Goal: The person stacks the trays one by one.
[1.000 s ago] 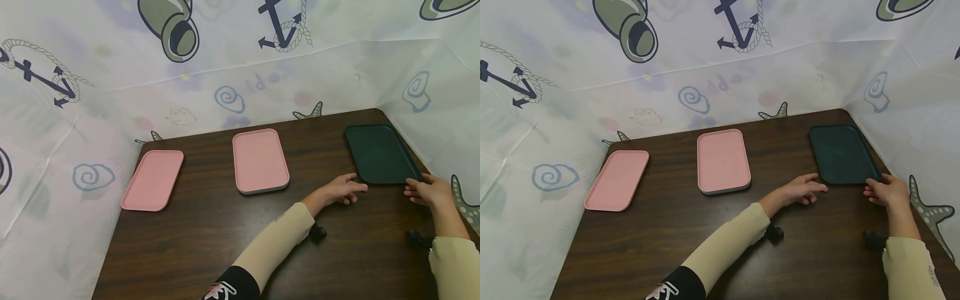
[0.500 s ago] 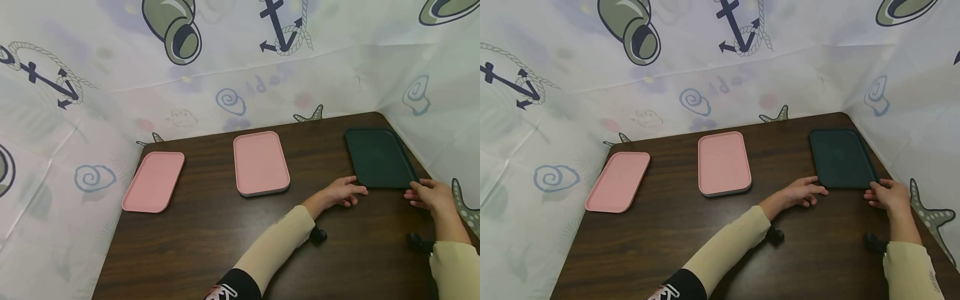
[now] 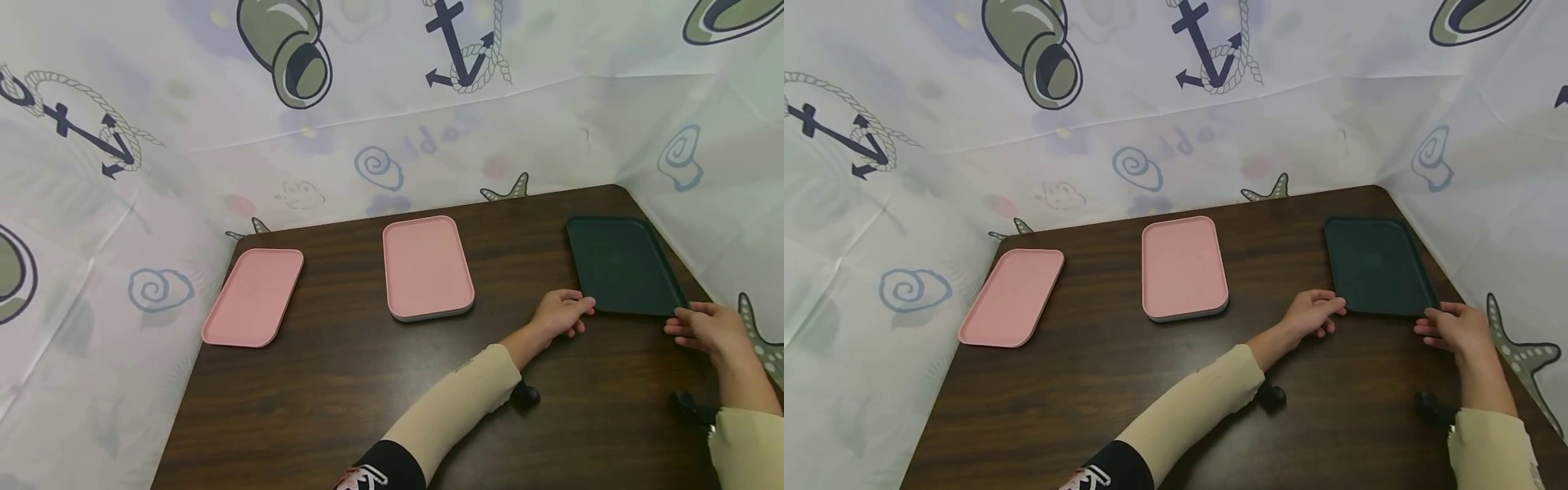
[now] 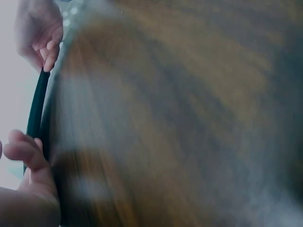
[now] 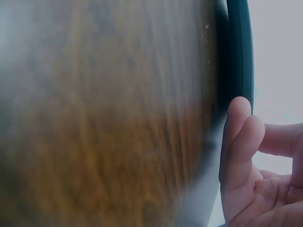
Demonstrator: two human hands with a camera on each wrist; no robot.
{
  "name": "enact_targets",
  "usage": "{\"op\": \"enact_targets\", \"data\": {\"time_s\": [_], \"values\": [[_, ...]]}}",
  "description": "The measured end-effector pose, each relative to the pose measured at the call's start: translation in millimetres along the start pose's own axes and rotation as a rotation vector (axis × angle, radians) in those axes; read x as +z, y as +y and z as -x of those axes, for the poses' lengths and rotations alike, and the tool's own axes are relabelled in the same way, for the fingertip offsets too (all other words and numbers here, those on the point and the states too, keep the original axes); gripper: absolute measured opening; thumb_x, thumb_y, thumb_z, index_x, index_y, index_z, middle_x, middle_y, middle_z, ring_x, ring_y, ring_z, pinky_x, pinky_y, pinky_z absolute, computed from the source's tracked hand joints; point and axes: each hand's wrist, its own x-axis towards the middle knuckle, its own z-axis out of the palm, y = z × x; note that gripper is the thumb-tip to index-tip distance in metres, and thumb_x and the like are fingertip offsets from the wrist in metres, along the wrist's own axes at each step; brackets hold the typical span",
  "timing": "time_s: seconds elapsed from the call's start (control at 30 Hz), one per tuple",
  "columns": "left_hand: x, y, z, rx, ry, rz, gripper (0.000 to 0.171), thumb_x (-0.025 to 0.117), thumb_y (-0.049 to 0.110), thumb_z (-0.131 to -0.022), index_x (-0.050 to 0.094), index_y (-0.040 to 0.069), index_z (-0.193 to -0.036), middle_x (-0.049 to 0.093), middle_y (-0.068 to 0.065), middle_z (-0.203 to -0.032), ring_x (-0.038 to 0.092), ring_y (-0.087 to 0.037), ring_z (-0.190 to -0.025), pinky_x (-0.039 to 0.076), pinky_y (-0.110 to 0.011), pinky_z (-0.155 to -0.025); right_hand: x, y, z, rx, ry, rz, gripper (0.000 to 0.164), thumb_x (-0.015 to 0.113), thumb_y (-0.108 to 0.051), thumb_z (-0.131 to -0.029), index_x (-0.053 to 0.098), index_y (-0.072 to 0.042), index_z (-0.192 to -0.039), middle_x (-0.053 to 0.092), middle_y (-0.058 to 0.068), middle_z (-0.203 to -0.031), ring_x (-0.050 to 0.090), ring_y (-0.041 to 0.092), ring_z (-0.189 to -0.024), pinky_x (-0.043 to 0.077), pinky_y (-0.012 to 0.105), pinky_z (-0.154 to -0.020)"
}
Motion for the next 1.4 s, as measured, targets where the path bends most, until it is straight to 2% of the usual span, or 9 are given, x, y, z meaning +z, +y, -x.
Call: {"op": "enact_targets", "data": {"time_s": [0.13,0.23,0.5,0.63,0.83,0.93,1.17,1.3,1.4], "values": [[6.3,-3.1,-1.0,0.014,0.111,-0.023,0.010,0.070,0.023,-0.092,0.065,0.016,-0.095,0.069,0.006,-0.072,0.048,-0.008,-0.043,0.036,-0.022,-0.040,-2.1,4.0,4.6,-0.013,-0.016,-0.001,0.067,0.038,-0.019,-0.104,0.003,0.021,-0.145,0.063,-0.013,-0.067,0.066,0.003,-0.061,0.056,0.030,-0.059],[8.9,-4.2,-2.6,0.018,0.184,-0.019,0.010,0.073,0.021,-0.090,0.064,0.018,-0.087,0.068,0.006,-0.067,0.046,-0.007,-0.040,0.034,-0.022,-0.039,-3.1,6.6,8.7,-0.024,-0.053,-0.027,0.071,0.040,-0.021,-0.104,0.001,0.021,-0.144,0.064,-0.014,-0.069,0.067,0.004,-0.064,0.056,0.029,-0.061],[7.1,-1.2,-0.7,0.021,0.285,-0.058,0.015,0.079,0.015,-0.084,0.074,0.012,-0.098,0.066,0.008,-0.062,0.047,-0.006,-0.040,0.037,-0.020,-0.041,3.6,9.3,22.2,-0.031,-0.089,-0.090,0.075,0.044,-0.023,-0.104,-0.003,0.020,-0.145,0.065,-0.015,-0.072,0.068,0.005,-0.067,0.056,0.028,-0.062],[3.1,-0.2,1.6,0.019,0.292,-0.140,0.015,0.080,0.016,-0.083,0.075,0.015,-0.097,0.064,0.010,-0.062,0.050,-0.006,-0.043,0.041,-0.020,-0.046,6.3,10.2,26.9,-0.056,-0.093,-0.088,0.075,0.044,-0.021,-0.104,-0.004,0.020,-0.144,0.065,-0.016,-0.072,0.067,0.004,-0.066,0.055,0.027,-0.061],[-3.7,1.9,5.1,0.082,0.257,-0.200,0.015,0.079,0.016,-0.084,0.073,0.017,-0.097,0.061,0.012,-0.062,0.052,-0.006,-0.044,0.043,-0.020,-0.046,6.8,19.8,25.4,-0.111,-0.059,-0.072,0.079,0.047,-0.026,-0.103,-0.002,0.017,-0.147,0.065,-0.017,-0.073,0.067,0.005,-0.066,0.055,0.027,-0.059],[-9.0,5.7,8.8,0.110,0.235,-0.210,0.016,0.078,0.016,-0.084,0.073,0.018,-0.099,0.062,0.012,-0.064,0.054,-0.006,-0.046,0.044,-0.021,-0.048,7.1,18.1,28.6,-0.132,-0.048,-0.116,0.075,0.051,-0.028,-0.102,0.007,0.006,-0.152,0.066,-0.017,-0.074,0.067,0.005,-0.065,0.055,0.026,-0.057],[-26.5,9.8,23.3,0.180,0.221,-0.237,0.017,0.077,0.019,-0.086,0.073,0.017,-0.102,0.060,0.012,-0.068,0.055,-0.005,-0.053,0.045,-0.021,-0.055,14.7,-4.5,51.3,-0.165,-0.039,-0.093,0.067,0.055,-0.025,-0.101,0.018,0.000,-0.150,0.066,-0.017,-0.074,0.066,0.004,-0.065,0.054,0.028,-0.056],[-38.3,9.0,33.2,0.224,0.215,-0.255,0.018,0.077,0.019,-0.085,0.072,0.017,-0.102,0.061,0.013,-0.069,0.054,-0.004,-0.057,0.045,-0.021,-0.058,19.5,-12.4,62.0,-0.214,-0.047,-0.137,0.031,0.060,-0.021,-0.098,0.040,-0.024,-0.122,0.068,-0.014,-0.075,0.067,0.006,-0.065,0.053,0.027,-0.054],[-47.4,8.3,41.3,0.284,0.219,-0.268,0.018,0.077,0.018,-0.085,0.070,0.015,-0.102,0.060,0.014,-0.068,0.053,-0.003,-0.059,0.043,-0.020,-0.059,23.9,-17.8,68.6,-0.258,-0.071,-0.185,0.026,0.062,-0.016,-0.097,0.043,-0.026,-0.110,0.069,-0.012,-0.076,0.067,0.007,-0.065,0.053,0.026,-0.053]]}}
